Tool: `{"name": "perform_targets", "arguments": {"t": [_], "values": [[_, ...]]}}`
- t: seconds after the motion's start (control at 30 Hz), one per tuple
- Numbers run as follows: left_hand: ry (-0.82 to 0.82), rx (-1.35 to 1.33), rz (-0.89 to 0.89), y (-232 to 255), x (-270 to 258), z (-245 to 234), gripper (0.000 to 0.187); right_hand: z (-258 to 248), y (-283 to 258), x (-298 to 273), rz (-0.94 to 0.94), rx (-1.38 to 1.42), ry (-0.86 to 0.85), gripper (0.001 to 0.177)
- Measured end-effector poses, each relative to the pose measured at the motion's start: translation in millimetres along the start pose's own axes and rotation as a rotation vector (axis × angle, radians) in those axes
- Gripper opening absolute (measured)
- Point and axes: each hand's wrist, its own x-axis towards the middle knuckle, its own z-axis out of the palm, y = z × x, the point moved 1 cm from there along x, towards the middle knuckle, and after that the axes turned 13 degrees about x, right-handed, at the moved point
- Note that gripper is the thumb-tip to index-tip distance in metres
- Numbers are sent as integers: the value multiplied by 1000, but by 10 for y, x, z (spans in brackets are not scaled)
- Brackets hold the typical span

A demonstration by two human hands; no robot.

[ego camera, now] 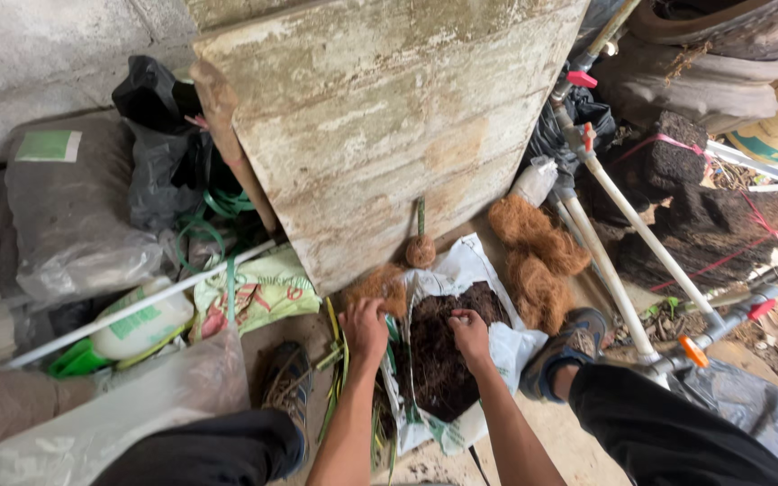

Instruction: The person sits on the floor and prepares plant cuttings by wrapping their roots in coconut coir and securing them with string. They then form soil balls and insert the prepared cuttings into the soil.

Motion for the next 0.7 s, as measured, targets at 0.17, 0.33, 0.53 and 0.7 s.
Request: {"name": "perform_targets", "arguments": {"t": [0.17, 0.33, 0.53, 0.7], "values": [[130, -88, 57, 68, -130, -266, 66, -212, 8, -167, 210, 164, -69, 27], [-104, -111, 4, 107, -380, -225, 50, -555, -83, -333, 272, 479, -170, 45], [-232, -152, 45, 62, -698, 121, 37, -919, -142, -456, 248, 486, -85, 48], [-331, -171, 58, 117, -825, 410, 27, -1110, -109, -537, 292, 431, -65, 42]]}}
